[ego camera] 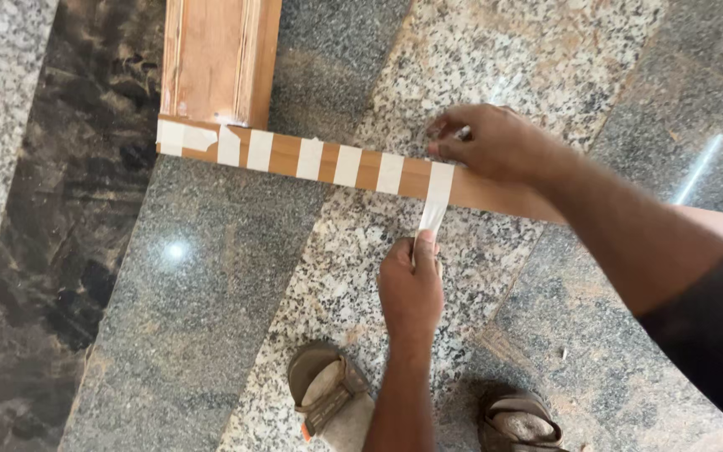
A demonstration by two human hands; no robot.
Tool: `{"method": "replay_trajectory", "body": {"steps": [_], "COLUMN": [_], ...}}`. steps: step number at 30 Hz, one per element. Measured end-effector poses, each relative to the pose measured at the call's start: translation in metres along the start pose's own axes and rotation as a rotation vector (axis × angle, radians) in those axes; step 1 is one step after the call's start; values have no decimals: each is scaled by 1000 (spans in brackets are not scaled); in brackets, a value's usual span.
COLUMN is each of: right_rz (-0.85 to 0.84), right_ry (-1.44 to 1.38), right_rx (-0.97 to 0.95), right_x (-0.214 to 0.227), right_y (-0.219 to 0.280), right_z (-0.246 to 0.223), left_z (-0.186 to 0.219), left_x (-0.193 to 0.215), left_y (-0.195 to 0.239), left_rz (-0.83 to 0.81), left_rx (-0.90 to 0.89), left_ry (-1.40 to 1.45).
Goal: The person applies white masking tape in alternating strips along the edges of a wooden frame lying on a tiled floor. They repeatedly pull tape from a roll, press it onto the wood, and tear it off by hand to create a striped pattern.
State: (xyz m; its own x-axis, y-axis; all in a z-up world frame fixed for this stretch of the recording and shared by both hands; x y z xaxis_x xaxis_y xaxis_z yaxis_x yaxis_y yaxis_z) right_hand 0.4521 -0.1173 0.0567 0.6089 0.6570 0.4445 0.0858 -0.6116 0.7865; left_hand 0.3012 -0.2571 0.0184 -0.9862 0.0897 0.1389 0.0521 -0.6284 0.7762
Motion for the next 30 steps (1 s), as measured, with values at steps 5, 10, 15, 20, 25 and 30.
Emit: {"method": "replay_trajectory", "body": {"steps": [5,10,15,20,25,30], "right_rz": [-52,167,232,280,263,229], "right_ry": [284,584,625,721,639,680], "right_rx": [-29,208,137,119,96,75], "right_x": [-32,-27,-43,-41,-44,-36], "right_y": [40,44,37,25,34,35], "right_z": [-7,-28,-14,-13,-12,-10], "left_z": [-2,-12,0,-3,-54,-33], "left_x": [0,-7,-7,-15,-84,-98], "left_y": [-11,-20,-41,-59,-3,1], "left_rz": [-63,-187,-163,-217,-600,-562], "left_rx": [48,252,55,157,639,173], "left_ry": [-18,-4,-27,105,142,303]}}
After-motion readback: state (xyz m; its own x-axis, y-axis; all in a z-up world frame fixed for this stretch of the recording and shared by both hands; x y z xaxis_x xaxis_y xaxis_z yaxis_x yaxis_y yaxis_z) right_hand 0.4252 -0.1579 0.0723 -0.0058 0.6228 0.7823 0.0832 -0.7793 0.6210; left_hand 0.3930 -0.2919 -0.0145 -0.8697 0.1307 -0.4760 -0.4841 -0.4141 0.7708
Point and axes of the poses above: each hand's wrist, its own y-axis away from the middle knuckle, its own x-axis out of the back of the hand, z = x × y, the point moved 10 cm from there along -y, towards the middle knuckle, and after that the axes turned 2 degrees about -z, right-handed, at the moved point
